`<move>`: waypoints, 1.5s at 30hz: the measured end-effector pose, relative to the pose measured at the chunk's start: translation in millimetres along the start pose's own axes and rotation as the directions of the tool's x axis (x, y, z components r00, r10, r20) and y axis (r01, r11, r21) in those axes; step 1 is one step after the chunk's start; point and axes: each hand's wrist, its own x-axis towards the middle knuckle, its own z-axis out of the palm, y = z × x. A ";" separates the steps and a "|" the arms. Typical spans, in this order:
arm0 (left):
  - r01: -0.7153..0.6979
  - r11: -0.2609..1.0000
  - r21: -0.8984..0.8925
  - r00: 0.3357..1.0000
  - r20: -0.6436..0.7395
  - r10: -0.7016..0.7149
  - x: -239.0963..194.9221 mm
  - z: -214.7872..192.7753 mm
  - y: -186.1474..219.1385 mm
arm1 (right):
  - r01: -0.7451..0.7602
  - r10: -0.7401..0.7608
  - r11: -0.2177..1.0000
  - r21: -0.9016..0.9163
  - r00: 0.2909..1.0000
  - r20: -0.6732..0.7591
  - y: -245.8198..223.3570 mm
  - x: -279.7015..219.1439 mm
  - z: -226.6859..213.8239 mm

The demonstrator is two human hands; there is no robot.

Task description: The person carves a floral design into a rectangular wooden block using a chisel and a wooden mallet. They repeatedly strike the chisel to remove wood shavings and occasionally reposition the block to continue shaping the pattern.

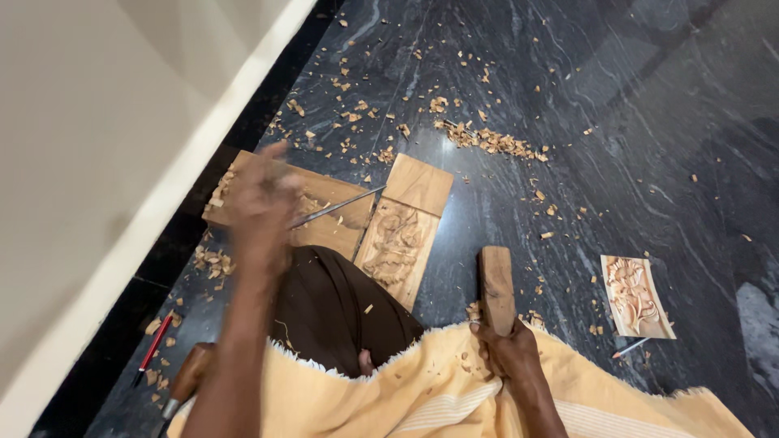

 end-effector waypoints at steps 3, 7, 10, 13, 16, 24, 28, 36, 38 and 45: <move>0.130 0.972 -0.196 0.954 0.292 -0.069 26.1 72.9 -41.1 | -0.019 0.019 1.000 -0.004 1.000 0.004 -1.7 -0.7 -1.0; 0.330 0.940 -0.086 0.872 0.409 -0.269 62.5 126.6 -115.1 | -0.036 0.036 0.999 -0.001 0.999 0.001 -4.0 -2.1 -0.3; 0.345 0.932 -0.109 0.869 0.411 -0.273 75.0 131.6 -163.4 | -0.042 0.042 0.999 -0.013 0.999 -0.002 -5.3 -2.9 -0.1; 0.306 0.939 -0.159 0.894 0.386 -0.226 78.3 127.5 -191.8 | -0.067 0.067 0.997 -0.037 0.998 -0.009 -7.3 -2.9 -1.2; 0.280 0.960 -0.032 0.890 0.384 -0.246 78.6 121.2 -197.7 | -0.056 0.056 0.998 -0.016 0.998 -0.003 -8.0 -2.5 1.1; 0.158 0.833 0.530 0.844 0.366 -0.393 63.5 120.5 -189.1 | -0.025 0.025 1.000 -0.008 1.000 0.011 -5.3 -0.4 1.4; 0.329 0.908 0.261 0.844 0.350 -0.406 55.3 119.8 -188.8 | -0.036 0.036 0.999 -0.024 0.999 0.007 -7.0 -2.6 1.2; 0.383 0.916 0.123 0.844 0.356 -0.401 48.6 104.2 -188.5 | -0.027 0.027 0.999 -0.023 0.999 0.016 -6.9 -5.0 -0.1; 0.368 0.921 0.128 0.859 0.333 -0.389 48.0 105.1 -189.6 | -0.026 0.027 0.999 -0.025 0.999 0.021 -6.5 -3.9 -0.7; 0.407 0.890 0.205 0.837 0.306 -0.453 41.5 105.3 -196.3 | 0.022 -0.023 1.000 0.017 0.998 0.054 -2.6 -4.1 -3.6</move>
